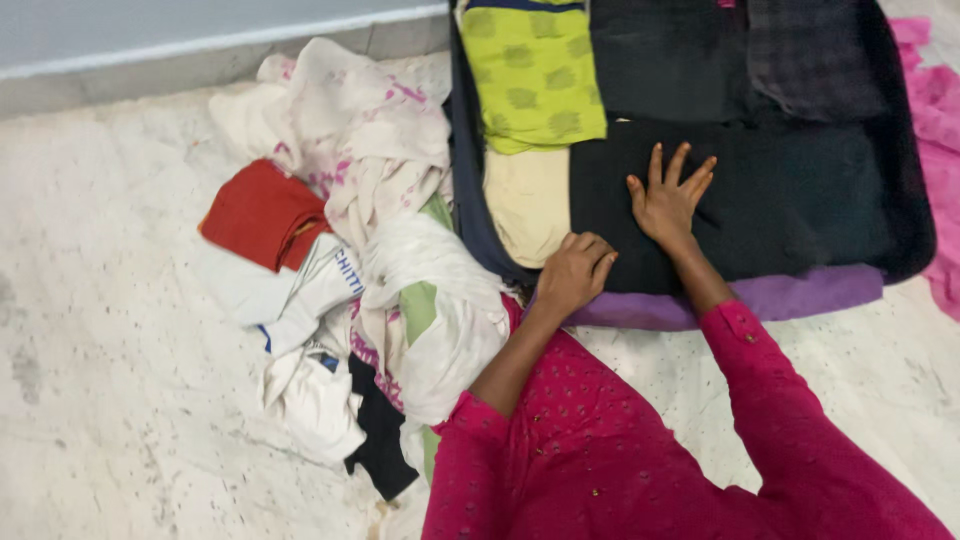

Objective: The person picks up clothing items from a pile on the floor, folds them by hand, and places them into an open suitcase.

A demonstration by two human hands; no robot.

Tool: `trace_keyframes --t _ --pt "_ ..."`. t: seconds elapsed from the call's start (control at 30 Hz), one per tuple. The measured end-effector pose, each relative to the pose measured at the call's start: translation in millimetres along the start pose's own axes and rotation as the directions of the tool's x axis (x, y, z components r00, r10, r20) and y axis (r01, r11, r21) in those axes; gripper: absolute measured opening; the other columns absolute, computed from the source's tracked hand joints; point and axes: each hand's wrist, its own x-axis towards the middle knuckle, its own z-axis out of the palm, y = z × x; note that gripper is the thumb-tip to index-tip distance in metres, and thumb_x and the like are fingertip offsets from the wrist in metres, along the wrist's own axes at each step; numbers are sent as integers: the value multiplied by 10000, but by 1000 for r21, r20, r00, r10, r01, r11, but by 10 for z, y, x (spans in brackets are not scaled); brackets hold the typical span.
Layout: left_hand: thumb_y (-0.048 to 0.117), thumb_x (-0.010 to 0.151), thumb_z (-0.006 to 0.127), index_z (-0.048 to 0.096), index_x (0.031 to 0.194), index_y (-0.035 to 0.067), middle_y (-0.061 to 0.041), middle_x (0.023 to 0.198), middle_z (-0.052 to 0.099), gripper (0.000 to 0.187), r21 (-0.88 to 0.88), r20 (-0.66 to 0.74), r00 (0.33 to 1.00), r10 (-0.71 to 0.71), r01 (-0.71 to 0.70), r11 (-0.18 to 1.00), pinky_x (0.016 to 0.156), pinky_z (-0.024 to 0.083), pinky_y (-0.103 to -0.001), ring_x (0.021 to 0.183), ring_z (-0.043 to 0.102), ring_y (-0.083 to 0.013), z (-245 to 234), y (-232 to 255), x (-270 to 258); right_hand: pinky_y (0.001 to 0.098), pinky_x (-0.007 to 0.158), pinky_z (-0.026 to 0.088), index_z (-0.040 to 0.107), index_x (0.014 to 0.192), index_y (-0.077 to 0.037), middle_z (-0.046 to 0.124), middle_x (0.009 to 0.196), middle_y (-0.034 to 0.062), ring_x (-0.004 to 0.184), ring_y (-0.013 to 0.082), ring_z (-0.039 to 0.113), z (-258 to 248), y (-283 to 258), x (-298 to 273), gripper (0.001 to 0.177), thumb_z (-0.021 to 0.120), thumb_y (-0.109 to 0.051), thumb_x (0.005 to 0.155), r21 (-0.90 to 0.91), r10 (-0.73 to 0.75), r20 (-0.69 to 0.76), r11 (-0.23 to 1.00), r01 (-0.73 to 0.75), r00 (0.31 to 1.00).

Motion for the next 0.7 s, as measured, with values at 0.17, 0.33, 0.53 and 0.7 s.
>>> trace_keyframes --t 0.17,0.33,0.53,0.7 --pt "241 929 701 744 1020 103 -73 1012 682 171 -26 -2 1000 -11 11 1000 840 543 -419 961 631 -299 98 -111 -23 810 1151 53 184 1681 -117 -24 1612 470 1462 702 -49 9 -592 -11 856 273 -687 1048 66 -161 162 986 152 974" --pt "211 925 686 736 1024 91 -129 1004 682 164 -130 -139 986 -92 74 989 853 553 -432 953 667 -334 56 -299 -9 743 1125 247 156 1658 -199 54 1612 468 1442 693 126 -71 -1189 189 921 310 -737 927 -229 47 417 972 54 908" --pt "211 911 684 715 990 91 -125 978 702 148 -115 -311 939 -145 114 987 758 560 -429 894 698 -350 -440 -528 141 540 879 539 786 1067 73 725 995 319 1003 475 709 175 -1669 652 991 270 -774 1093 -218 -130 450 943 250 883" --pt "187 953 684 734 995 118 -84 940 707 95 -154 -460 839 -291 247 957 715 549 -381 816 708 -279 -927 -677 183 514 700 522 806 826 -4 733 766 246 728 410 720 466 -1971 717 879 352 -701 1109 -329 -303 214 873 361 929"
